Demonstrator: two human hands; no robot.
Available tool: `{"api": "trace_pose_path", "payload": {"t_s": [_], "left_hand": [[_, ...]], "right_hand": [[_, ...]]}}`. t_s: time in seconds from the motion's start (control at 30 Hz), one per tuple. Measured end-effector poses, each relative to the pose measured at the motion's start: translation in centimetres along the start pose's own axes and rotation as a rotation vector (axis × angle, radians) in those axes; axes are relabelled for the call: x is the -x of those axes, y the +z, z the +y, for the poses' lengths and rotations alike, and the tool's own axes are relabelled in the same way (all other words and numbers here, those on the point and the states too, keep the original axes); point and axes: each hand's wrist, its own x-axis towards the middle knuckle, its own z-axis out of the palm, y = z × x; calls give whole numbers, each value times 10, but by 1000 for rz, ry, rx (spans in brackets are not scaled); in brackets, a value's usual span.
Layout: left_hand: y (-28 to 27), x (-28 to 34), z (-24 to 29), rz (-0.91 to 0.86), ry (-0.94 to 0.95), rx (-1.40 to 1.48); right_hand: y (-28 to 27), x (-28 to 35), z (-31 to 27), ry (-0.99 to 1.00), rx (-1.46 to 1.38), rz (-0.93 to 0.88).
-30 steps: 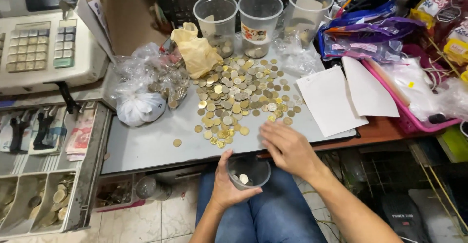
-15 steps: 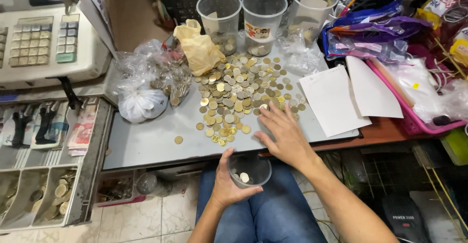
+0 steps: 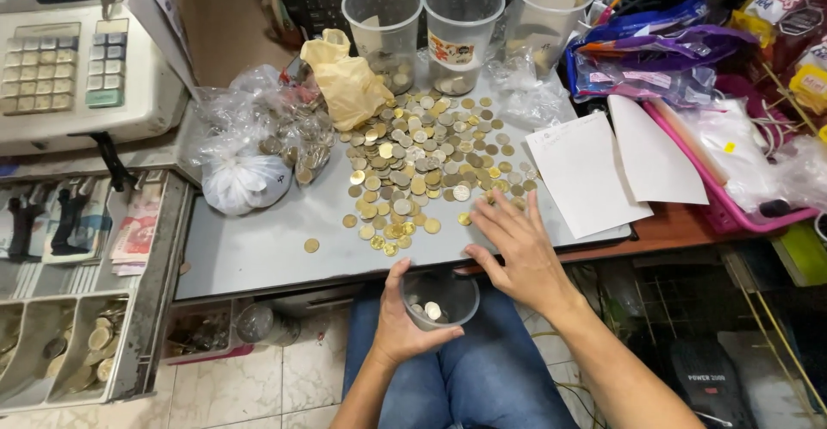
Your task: Sorting a large pile of coins into plastic cups by denomination at a checkout counter.
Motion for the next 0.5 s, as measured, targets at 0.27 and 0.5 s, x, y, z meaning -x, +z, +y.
{"api": "trace_pose_path", "payload": {"t_s": [0.27,0.5], "left_hand": [[3,1,-4,5,-12,44],[0,-3,9,13,-16,86]], "right_hand": [[-7,26,-29,62,-34,24],[-2,4,-34,82,-72,-40]]}}
